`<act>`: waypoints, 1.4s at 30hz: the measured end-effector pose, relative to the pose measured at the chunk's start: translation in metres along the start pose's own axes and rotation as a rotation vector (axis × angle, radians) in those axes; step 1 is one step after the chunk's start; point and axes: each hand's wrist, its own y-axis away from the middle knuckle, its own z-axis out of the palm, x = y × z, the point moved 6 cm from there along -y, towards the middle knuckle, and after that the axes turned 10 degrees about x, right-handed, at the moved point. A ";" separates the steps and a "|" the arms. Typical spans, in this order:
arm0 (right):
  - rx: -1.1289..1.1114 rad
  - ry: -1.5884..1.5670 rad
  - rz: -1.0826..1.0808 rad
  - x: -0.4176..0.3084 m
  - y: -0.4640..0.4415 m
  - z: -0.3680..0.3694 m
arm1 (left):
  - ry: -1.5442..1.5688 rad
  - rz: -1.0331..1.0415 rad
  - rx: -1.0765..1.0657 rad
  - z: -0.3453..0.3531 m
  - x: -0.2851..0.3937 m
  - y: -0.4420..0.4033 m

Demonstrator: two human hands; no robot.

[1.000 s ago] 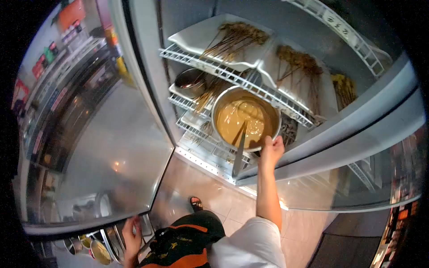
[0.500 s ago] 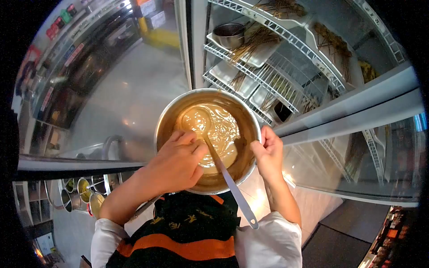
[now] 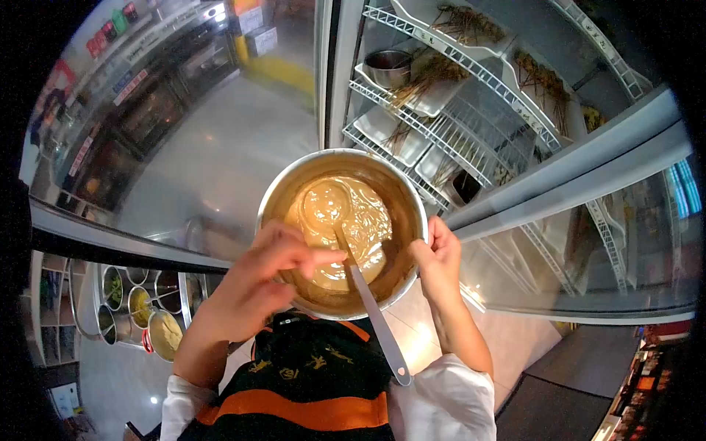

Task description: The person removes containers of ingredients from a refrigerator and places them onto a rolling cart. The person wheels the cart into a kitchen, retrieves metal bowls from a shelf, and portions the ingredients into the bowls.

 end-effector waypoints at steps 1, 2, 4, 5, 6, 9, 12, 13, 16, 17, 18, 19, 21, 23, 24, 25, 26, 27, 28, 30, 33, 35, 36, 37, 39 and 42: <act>-0.001 -0.007 -0.005 0.000 0.001 0.000 | -0.007 0.005 0.000 -0.004 -0.004 0.003; 0.000 -0.020 0.014 0.001 0.001 -0.001 | 0.281 -0.079 0.000 -0.006 -0.013 0.005; 0.002 -0.039 0.025 0.003 0.001 -0.002 | 0.636 -0.174 -0.034 -0.006 -0.010 0.009; 0.013 -0.046 0.048 0.005 0.001 -0.003 | 0.708 -0.173 -0.023 -0.007 -0.008 0.018; 0.027 -0.051 0.069 0.008 0.001 -0.006 | 0.783 -0.170 -0.016 -0.007 -0.007 0.028; 0.053 -0.081 0.118 0.012 0.001 -0.011 | 1.003 0.247 -0.178 -0.006 0.058 0.041; 0.070 -0.082 0.118 0.023 -0.003 -0.022 | 1.146 0.481 -0.356 -0.010 0.091 0.042; 0.080 -0.076 0.120 0.026 -0.005 -0.024 | 1.118 0.485 -0.324 -0.010 0.094 0.034; 0.131 -0.026 0.145 0.028 -0.007 -0.032 | 1.175 0.393 -0.267 -0.008 0.087 0.028; 0.156 -0.025 0.157 0.029 -0.009 -0.035 | 1.179 0.388 -0.267 -0.006 0.087 0.025; 0.183 -0.031 0.119 0.033 -0.014 -0.040 | 1.188 0.377 -0.249 -0.006 0.088 0.020; 0.184 -0.029 0.122 0.036 -0.018 -0.046 | 1.194 0.370 -0.232 -0.006 0.088 0.015; 0.256 0.016 0.164 0.041 -0.023 -0.060 | 1.180 0.376 -0.239 -0.007 0.086 0.006; 0.265 -0.012 0.159 0.039 -0.030 -0.064 | 1.169 0.386 -0.245 -0.010 0.079 0.000; 0.299 -0.007 0.123 0.039 -0.035 -0.070 | 1.127 0.353 -0.283 -0.012 0.070 0.000; 0.333 -0.004 0.083 0.038 -0.040 -0.076 | 1.092 0.346 -0.275 -0.012 0.064 -0.006; 0.327 0.008 0.046 0.036 -0.044 -0.078 | 1.057 0.340 -0.268 -0.011 0.058 -0.012; 0.328 0.008 0.043 0.034 -0.046 -0.079 | 1.022 0.334 -0.261 -0.011 0.052 -0.018; 0.318 0.053 0.073 0.034 -0.048 -0.080 | 0.933 0.241 -0.084 -0.013 0.028 -0.023; 0.310 0.097 0.102 0.035 -0.052 -0.079 | 0.748 0.005 0.227 -0.017 -0.023 -0.027; 0.203 0.120 0.037 0.043 -0.057 -0.065 | 0.512 -0.326 0.392 -0.017 -0.118 -0.032; 0.153 0.183 0.128 0.054 -0.056 -0.057 | 0.405 -0.744 0.415 -0.005 -0.173 -0.016; 0.161 0.185 0.131 0.058 -0.057 -0.055 | 0.406 -0.747 0.406 0.000 -0.185 -0.014; 0.096 0.182 0.179 0.067 -0.056 -0.050 | 0.382 -0.803 0.372 0.006 -0.197 -0.007; 0.033 0.180 0.230 0.082 -0.057 -0.044 | 0.359 -0.862 0.334 0.012 -0.211 0.001; -0.081 0.164 0.191 0.092 -0.056 -0.033 | 0.367 -0.929 0.301 0.017 -0.219 0.006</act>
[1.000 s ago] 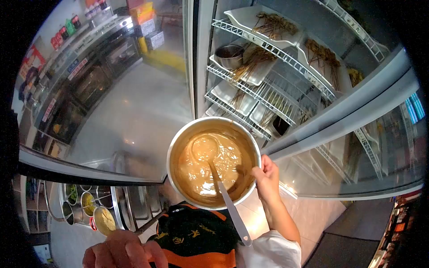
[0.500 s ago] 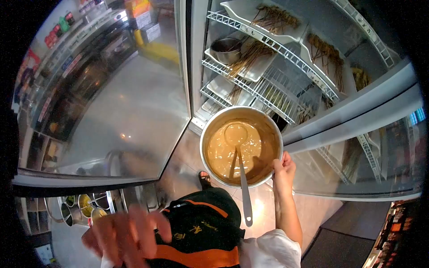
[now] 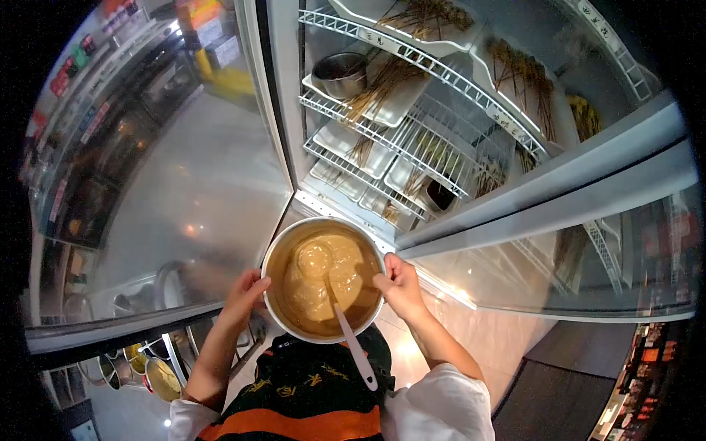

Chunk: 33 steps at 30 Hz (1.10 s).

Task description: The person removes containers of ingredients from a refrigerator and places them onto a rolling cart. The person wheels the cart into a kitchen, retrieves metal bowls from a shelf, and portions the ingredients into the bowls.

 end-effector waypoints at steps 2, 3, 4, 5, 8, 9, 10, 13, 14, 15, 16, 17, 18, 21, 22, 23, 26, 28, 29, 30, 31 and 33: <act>-0.013 -0.010 0.022 0.001 -0.001 0.002 | 0.009 -0.038 0.016 0.000 -0.002 0.001; -0.026 -0.021 0.036 0.001 -0.002 0.002 | 0.007 -0.041 0.017 0.000 -0.003 0.001; -0.025 -0.023 0.037 0.001 -0.004 0.000 | 0.045 -0.042 0.031 -0.002 -0.004 0.001; 0.016 -0.054 0.058 0.001 -0.007 -0.007 | 0.082 -0.042 0.045 -0.003 -0.005 0.001; 0.197 -0.134 0.058 -0.009 -0.023 -0.039 | 0.220 -0.057 0.103 -0.013 -0.014 -0.001; 0.273 -0.188 0.012 -0.013 -0.032 -0.052 | 0.221 -0.051 0.101 -0.014 -0.013 -0.001; 0.309 -0.245 -0.005 -0.018 -0.040 -0.065 | 0.229 -0.024 0.106 -0.017 -0.012 0.001; 0.474 -0.313 -0.105 -0.047 -0.062 -0.098 | 0.254 -0.005 0.126 -0.026 -0.019 0.001; 0.469 -0.314 -0.106 -0.053 -0.076 -0.101 | 0.271 -0.017 0.136 -0.028 -0.023 0.001; 0.593 -0.378 -0.133 -0.058 -0.088 -0.109 | 0.273 -0.015 0.140 -0.028 -0.026 0.005; 0.708 -0.444 -0.159 -0.063 -0.103 -0.116 | 0.289 -0.045 0.179 -0.030 -0.032 0.010; 0.702 -0.445 -0.158 -0.062 -0.120 -0.119 | 0.304 -0.078 0.213 -0.032 -0.038 0.014; 0.777 -0.510 -0.204 -0.056 -0.138 -0.126 | 0.309 -0.076 0.220 -0.032 -0.041 0.020; 0.901 -0.618 -0.261 -0.034 -0.190 -0.145 | 0.326 -0.077 0.242 -0.035 -0.053 0.031; 0.965 -0.654 -0.271 -0.030 -0.202 -0.151 | 0.356 -0.120 0.283 -0.043 -0.067 0.030; 0.961 -0.655 -0.267 -0.033 -0.212 -0.152 | 0.384 -0.166 0.322 -0.049 -0.079 0.032; 1.075 -0.699 -0.086 -0.022 -0.236 -0.159 | 0.373 -0.227 0.437 -0.066 -0.097 0.042; 1.082 -0.702 -0.084 -0.016 -0.250 -0.160 | 0.370 -0.255 0.500 -0.076 -0.107 0.048; 1.086 -0.705 -0.086 -0.013 -0.255 -0.160 | 0.370 -0.281 0.562 -0.083 -0.113 0.053; 1.119 -0.725 -0.125 -0.011 -0.258 -0.159 | 0.337 -0.270 0.567 -0.087 -0.116 0.056; 1.125 -0.720 -0.122 -0.009 -0.262 -0.157 | 0.334 -0.277 0.565 -0.090 -0.121 0.058; 1.198 -0.729 -0.230 -0.007 -0.264 -0.151 | 0.312 -0.302 0.663 -0.101 -0.132 0.065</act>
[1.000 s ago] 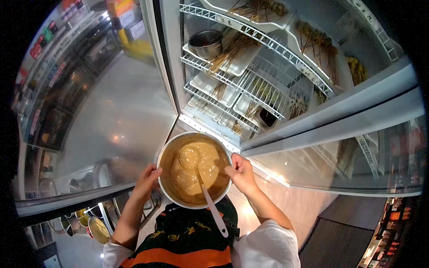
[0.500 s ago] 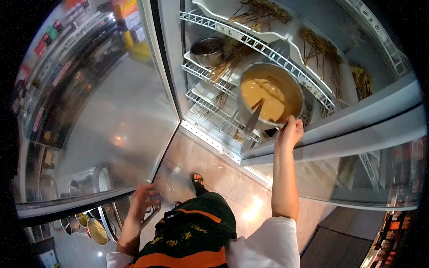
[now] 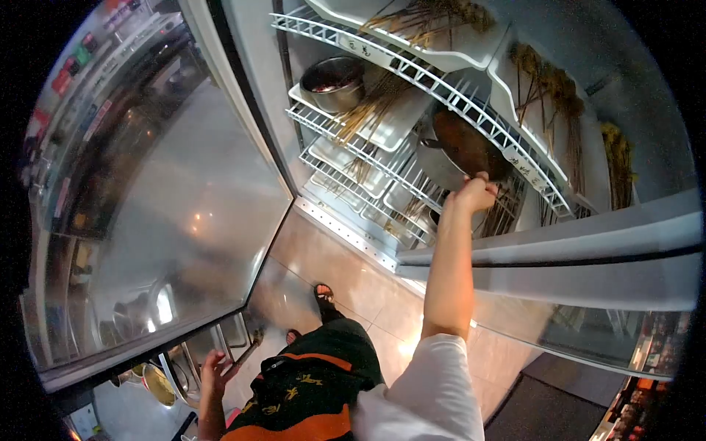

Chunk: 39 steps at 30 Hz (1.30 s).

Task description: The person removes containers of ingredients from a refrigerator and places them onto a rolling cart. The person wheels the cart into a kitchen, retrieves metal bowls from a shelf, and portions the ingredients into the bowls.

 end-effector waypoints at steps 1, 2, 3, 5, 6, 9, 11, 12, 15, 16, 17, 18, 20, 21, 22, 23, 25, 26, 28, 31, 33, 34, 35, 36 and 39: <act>-0.058 -0.057 0.051 -0.003 0.016 0.002 | -0.019 0.010 0.015 -0.006 -0.004 -0.001; -0.141 -0.002 0.024 -0.004 0.034 0.000 | -0.035 0.000 0.022 -0.013 -0.009 0.002; -0.297 -0.079 0.053 0.000 0.053 -0.004 | 0.002 -0.045 0.040 -0.018 -0.014 0.003; -0.558 -0.149 0.122 0.024 0.079 -0.033 | 0.026 -0.104 0.099 -0.032 -0.025 0.004; -0.543 0.091 0.142 0.056 0.083 -0.059 | 0.015 -0.109 0.094 -0.044 -0.034 0.001; -0.430 0.848 -0.628 0.122 0.048 -0.103 | 0.150 -0.227 0.298 -0.106 -0.063 -0.015; -0.307 1.286 -0.648 0.139 0.002 -0.101 | 0.246 -0.180 0.305 -0.147 -0.065 -0.021; -0.363 1.497 -0.376 0.147 -0.016 -0.099 | 0.304 -0.130 0.309 -0.161 -0.058 -0.017; -0.290 1.603 -0.184 0.165 -0.045 -0.094 | 0.340 -0.037 0.511 -0.188 -0.025 -0.005; -0.262 1.579 -0.171 0.168 -0.051 -0.090 | 0.379 -0.020 0.452 -0.220 -0.032 -0.015; -0.239 1.547 -0.162 0.171 -0.057 -0.085 | 0.385 -0.015 0.462 -0.197 -0.011 -0.001; -0.218 1.518 -0.152 0.174 -0.063 -0.079 | 0.349 0.104 0.606 -0.185 0.020 0.021; -0.197 1.468 -0.140 0.177 -0.068 -0.078 | 0.308 0.221 0.746 -0.180 0.056 0.050; -0.186 1.447 -0.138 0.178 -0.069 -0.078 | 0.301 0.250 0.749 -0.190 0.063 0.051; -0.175 1.415 -0.140 0.178 -0.071 -0.078 | 0.295 0.279 0.751 -0.202 0.069 0.050; -0.171 1.384 -0.142 0.178 -0.070 -0.080 | 0.291 0.310 0.752 -0.211 0.076 0.051; -0.160 1.315 -0.145 0.177 -0.066 -0.084 | 0.288 0.348 0.796 -0.211 0.092 0.058; -0.156 1.278 -0.146 0.176 -0.063 -0.088 | 0.285 0.352 0.795 -0.211 0.098 0.059; -0.153 1.194 -0.166 0.169 -0.055 -0.089 | 0.245 0.420 0.846 -0.213 0.112 0.063; -0.187 1.020 -0.204 0.152 -0.032 -0.095 | 0.246 0.443 0.891 -0.177 0.148 0.078; -0.245 0.951 -0.265 0.139 -0.009 -0.103 | 0.250 0.580 0.863 -0.210 0.152 0.060; -0.293 1.056 -0.352 0.133 0.006 -0.108 | 0.207 0.689 0.798 -0.240 0.154 0.040; -0.328 1.316 -0.468 0.132 0.019 -0.118 | 0.206 0.763 0.736 -0.270 0.162 0.019; -0.354 1.106 -0.569 0.119 0.039 -0.123 | 0.237 0.819 0.663 -0.297 0.173 -0.011; -0.497 1.071 -0.557 0.098 0.087 -0.165 | 0.331 0.918 0.424 -0.366 0.208 -0.099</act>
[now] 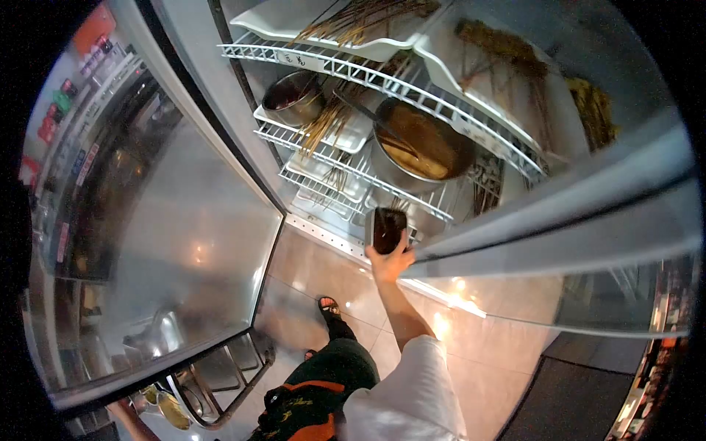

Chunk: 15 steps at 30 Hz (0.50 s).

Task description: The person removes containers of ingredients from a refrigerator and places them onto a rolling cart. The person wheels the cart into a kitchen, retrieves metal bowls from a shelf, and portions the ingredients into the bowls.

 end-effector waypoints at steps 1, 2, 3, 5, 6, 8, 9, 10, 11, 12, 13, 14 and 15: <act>-0.045 -0.019 -0.029 -0.003 0.020 -0.015 | 0.059 -0.007 -0.060 -0.005 -0.018 -0.031; -0.076 -0.023 -0.050 0.001 0.041 -0.026 | 0.107 -0.001 -0.142 -0.021 -0.049 -0.083; -0.097 -0.067 -0.110 0.001 0.061 -0.042 | 0.196 0.068 -0.124 0.047 -0.002 -0.018; -0.209 -0.088 -0.118 0.013 0.100 -0.074 | 0.188 0.026 -0.189 0.097 0.015 0.002; -0.223 -0.068 -0.149 0.026 0.119 -0.085 | 0.188 0.025 -0.231 0.112 0.018 0.003; -0.242 -0.032 -0.234 0.052 0.156 -0.117 | 0.190 0.046 -0.304 0.135 0.026 0.013; -0.244 -0.017 -0.287 0.062 0.170 -0.132 | 0.183 0.062 -0.339 0.147 0.031 0.020; -0.236 0.023 -0.255 0.062 0.182 -0.156 | 0.172 0.085 -0.373 0.156 0.038 0.031; -0.230 0.065 -0.221 0.061 0.193 -0.184 | 0.158 0.113 -0.400 0.164 0.046 0.042; -0.256 0.077 -0.198 0.064 0.201 -0.204 | 0.133 0.142 -0.432 0.171 0.052 0.058; -0.309 0.106 -0.170 0.074 0.209 -0.220 | 0.098 0.178 -0.457 0.177 0.059 0.078; -0.308 0.122 -0.157 0.086 0.217 -0.235 | 0.049 0.224 -0.485 0.180 0.065 0.101; -0.309 0.138 -0.142 0.100 0.224 -0.247 | -0.013 0.285 -0.504 0.184 0.071 0.127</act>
